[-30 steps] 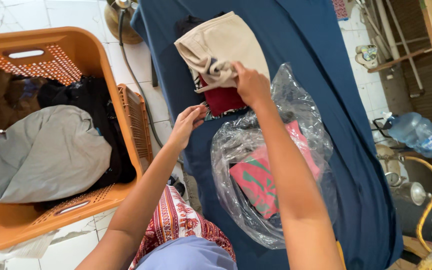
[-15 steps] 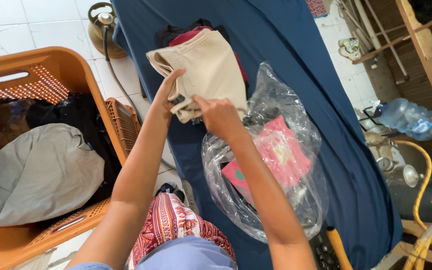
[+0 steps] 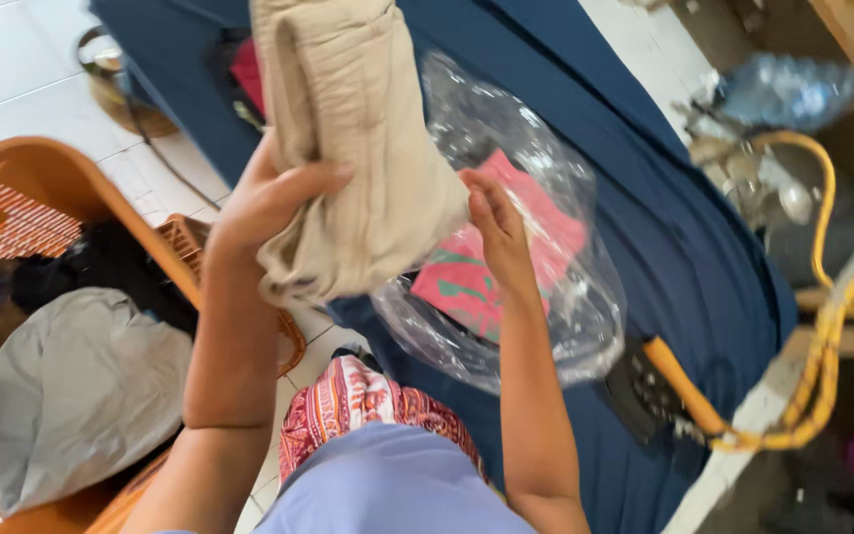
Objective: The person irons several shirts by hand on an ironing board, then places each garment into a clear plastic bag one at a time.
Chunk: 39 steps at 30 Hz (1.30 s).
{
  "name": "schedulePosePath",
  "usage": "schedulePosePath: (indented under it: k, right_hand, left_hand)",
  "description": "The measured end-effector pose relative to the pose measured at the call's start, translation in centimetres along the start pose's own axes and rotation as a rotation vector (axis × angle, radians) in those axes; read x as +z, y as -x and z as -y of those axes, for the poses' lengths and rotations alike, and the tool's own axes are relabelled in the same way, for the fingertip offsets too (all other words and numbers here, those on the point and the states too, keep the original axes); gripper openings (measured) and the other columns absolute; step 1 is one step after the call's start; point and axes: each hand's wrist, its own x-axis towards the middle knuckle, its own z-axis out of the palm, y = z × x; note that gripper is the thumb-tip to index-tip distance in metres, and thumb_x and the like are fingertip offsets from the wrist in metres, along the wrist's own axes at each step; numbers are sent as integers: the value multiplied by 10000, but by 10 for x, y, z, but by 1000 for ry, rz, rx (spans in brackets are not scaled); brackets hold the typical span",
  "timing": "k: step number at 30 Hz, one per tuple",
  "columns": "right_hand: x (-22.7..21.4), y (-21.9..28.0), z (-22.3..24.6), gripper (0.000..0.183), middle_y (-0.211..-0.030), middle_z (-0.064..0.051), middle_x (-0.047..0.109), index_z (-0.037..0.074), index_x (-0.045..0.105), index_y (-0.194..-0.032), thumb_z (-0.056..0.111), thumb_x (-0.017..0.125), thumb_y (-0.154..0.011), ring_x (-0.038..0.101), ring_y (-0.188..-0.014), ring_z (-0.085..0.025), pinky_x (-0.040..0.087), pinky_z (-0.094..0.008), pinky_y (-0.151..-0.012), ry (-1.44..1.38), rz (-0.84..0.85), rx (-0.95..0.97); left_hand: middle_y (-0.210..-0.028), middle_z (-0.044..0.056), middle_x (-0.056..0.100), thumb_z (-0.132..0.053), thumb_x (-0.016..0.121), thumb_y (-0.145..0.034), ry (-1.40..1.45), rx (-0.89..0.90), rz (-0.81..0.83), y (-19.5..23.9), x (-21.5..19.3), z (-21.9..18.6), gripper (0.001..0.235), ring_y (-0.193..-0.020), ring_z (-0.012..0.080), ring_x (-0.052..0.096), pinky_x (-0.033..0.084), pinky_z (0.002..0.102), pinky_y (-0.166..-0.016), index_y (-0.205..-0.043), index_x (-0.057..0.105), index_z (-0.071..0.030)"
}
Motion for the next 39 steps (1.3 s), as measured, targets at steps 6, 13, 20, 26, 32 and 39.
schedulePosePath:
  k: [6, 13, 20, 26, 32, 39]
  right_hand:
    - [-54, 106, -54, 942, -1653, -125, 394, 36, 317, -1629, 643, 579, -959, 464, -1485, -245, 356, -437, -1249, -834, 138, 54]
    - [-73, 211, -62, 954, -1558, -139, 468, 48, 353, -1581, 529, 738, -854, 510, -1396, -310, 391, -490, -1171, -844, -212, -174]
    - [-115, 301, -99, 623, -1238, -121, 711, -33, 625, -1343, 141, 832, -782, 668, -1114, -270, 525, -401, -948, -255, -546, 524]
    - [-104, 299, -90, 592, -1223, -111, 716, -49, 645, -1310, 37, 825, -752, 669, -1099, -245, 519, -346, -950, -181, -643, 437]
    - [-83, 249, -84, 604, -1192, -144, 727, -90, 622, -1309, -12, 804, -738, 710, -1044, -260, 560, -368, -933, -367, -450, 414]
    - [-56, 201, -90, 573, -1174, -216, 726, -88, 610, -1302, -34, 749, -749, 744, -999, -320, 607, -435, -903, -557, -268, 546]
  left_hand:
    - [-1444, 165, 621, 53, 773, -771, 246, -156, 335, 48, 70, -11, 776, -1393, 265, 581, 426, 365, -1205, -1501, 510, 49]
    - [-1393, 125, 641, -82, 712, -827, -129, -529, 589, 25, 100, 136, 707, -1262, 211, 591, 461, 354, -1096, -1490, 480, 3]
    - [-1390, 225, 572, -223, 722, -804, -660, -360, 581, 62, 94, 241, 933, -1267, 352, 561, 424, 404, -1038, -1583, 240, -46]
    - [-1161, 186, 739, -497, 644, -930, -1275, -459, 383, 15, 90, 182, 426, -1095, 374, 695, 529, 490, -946, -1160, 694, -142]
    - [-1621, 205, 276, -244, 908, -581, -1394, 526, 198, -60, 112, 173, 652, -1492, 454, 187, 268, 642, -1142, -1211, 745, -196]
    - [-1579, 5, 402, -298, 868, -818, -1553, 747, 296, -123, 118, 223, 199, -1582, 371, 149, 56, 866, -1122, -839, 710, -178]
